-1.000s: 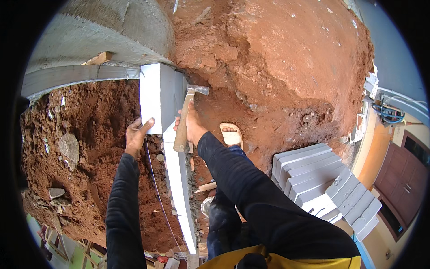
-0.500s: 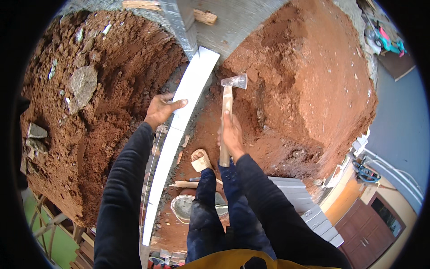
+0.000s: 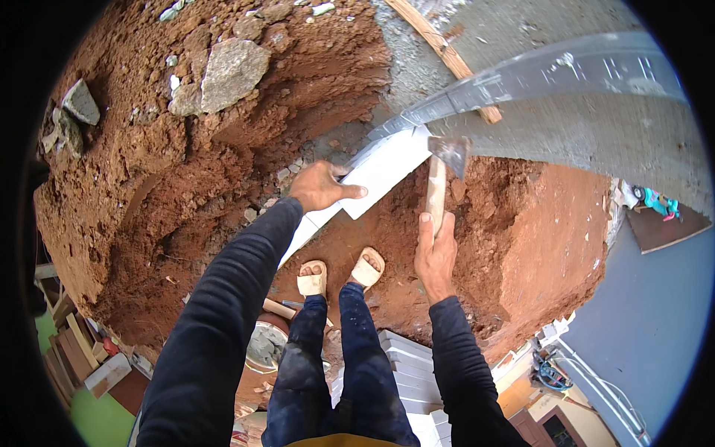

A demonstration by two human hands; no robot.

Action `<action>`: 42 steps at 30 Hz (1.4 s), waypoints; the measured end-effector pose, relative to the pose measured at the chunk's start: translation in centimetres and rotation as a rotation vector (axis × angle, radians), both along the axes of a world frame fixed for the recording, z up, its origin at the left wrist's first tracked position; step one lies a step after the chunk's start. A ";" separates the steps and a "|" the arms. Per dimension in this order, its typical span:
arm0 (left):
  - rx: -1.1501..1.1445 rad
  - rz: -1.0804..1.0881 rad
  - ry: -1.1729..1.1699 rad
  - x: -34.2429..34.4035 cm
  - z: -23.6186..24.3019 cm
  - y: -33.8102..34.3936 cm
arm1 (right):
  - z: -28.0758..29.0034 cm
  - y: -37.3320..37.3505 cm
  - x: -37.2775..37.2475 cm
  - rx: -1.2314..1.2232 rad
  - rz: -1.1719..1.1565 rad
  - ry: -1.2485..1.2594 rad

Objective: The person installs white rectangular tiles along a curved trench. They apply cement with a trowel, place tiles, and tap them into position with a hammer. The person also retrieves nails from a bucket and uses them to secure a wooden plank.

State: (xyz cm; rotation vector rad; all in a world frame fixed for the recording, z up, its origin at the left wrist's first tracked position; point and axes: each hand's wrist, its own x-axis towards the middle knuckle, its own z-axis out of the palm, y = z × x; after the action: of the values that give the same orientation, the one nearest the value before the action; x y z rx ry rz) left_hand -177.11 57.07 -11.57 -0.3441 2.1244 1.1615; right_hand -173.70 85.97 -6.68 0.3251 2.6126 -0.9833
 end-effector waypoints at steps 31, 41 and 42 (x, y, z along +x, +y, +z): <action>-0.247 0.623 -0.171 50.7 8.5 2.4 | 2.4 33.5 6.6 0.737 -0.008 0.199; 0.184 1.125 -0.541 57.5 9.8 12.1 | -7.0 47.1 -3.2 0.510 -0.180 -0.265; 0.208 1.161 -0.566 55.7 10.2 12.5 | -6.8 46.9 -3.1 0.454 -0.212 -0.290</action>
State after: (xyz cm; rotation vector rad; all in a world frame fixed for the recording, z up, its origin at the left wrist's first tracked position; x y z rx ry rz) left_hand -121.44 69.53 -1.41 -1.7094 1.2034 1.5807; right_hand -176.84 132.89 -13.46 0.8032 2.5361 -0.3487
